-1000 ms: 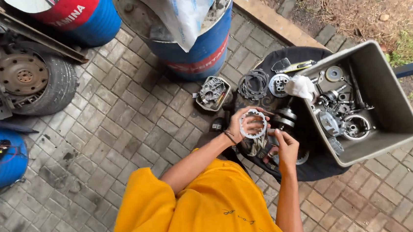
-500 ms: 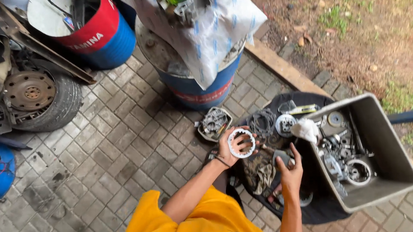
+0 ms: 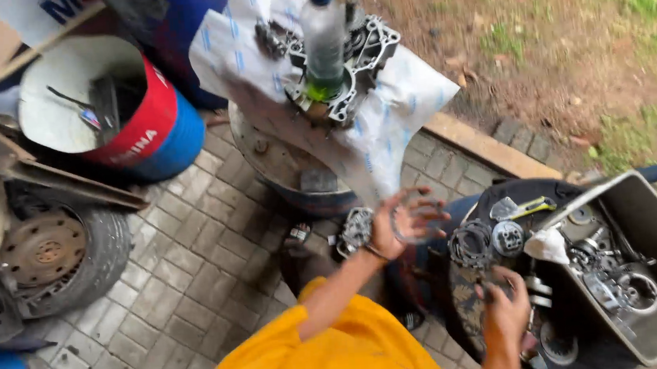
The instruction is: Sanding the surface of motorcycle clutch plates using a small piece of sandpaper to prepare them for reassembly.
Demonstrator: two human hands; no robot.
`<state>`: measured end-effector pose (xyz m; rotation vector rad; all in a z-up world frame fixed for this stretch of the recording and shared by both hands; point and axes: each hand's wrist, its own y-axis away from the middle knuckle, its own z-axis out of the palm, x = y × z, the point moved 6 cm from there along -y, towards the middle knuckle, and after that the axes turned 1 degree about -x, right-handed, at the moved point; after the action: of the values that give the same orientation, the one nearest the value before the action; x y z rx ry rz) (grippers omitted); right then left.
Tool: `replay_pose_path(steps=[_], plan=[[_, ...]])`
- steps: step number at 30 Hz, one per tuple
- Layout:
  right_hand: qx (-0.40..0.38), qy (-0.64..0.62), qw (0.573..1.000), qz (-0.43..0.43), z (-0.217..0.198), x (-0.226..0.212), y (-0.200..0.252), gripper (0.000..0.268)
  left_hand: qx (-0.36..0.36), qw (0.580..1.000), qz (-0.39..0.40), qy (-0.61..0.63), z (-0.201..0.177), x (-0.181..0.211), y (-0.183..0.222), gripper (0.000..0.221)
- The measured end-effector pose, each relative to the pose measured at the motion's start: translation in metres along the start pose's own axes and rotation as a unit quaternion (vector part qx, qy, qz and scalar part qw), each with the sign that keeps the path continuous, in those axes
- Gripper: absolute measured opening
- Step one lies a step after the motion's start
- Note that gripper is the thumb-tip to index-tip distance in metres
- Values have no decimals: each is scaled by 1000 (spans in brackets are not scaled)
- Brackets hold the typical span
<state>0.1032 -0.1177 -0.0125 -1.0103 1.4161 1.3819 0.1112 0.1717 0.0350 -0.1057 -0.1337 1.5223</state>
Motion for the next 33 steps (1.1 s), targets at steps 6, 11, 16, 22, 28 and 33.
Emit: replay_pose_path(steps=[6, 11, 16, 22, 28, 33], plan=[[-15, 58, 985, -160, 256, -111, -26, 25, 152, 961, -89, -215, 24, 155, 22, 64], [-77, 105, 928, -350, 397, -235, -12, 67, 174, 939, -113, -274, 29, 205, 38, 63], [-7, 200, 867, -457, 464, -256, -25, 92, 193, 926, -155, -284, 24, 216, 49, 68], [39, 55, 917, -393, 443, -251, -6, 77, 200, 915, -183, -299, 8, 202, 67, 71], [52, -137, 930, -338, 310, -207, 51, 77, 230, 871, -283, -329, 13, 161, 82, 73], [162, -73, 936, -303, 153, -143, 127, 76, 203, 902, -279, -260, 24, 91, 75, 77]])
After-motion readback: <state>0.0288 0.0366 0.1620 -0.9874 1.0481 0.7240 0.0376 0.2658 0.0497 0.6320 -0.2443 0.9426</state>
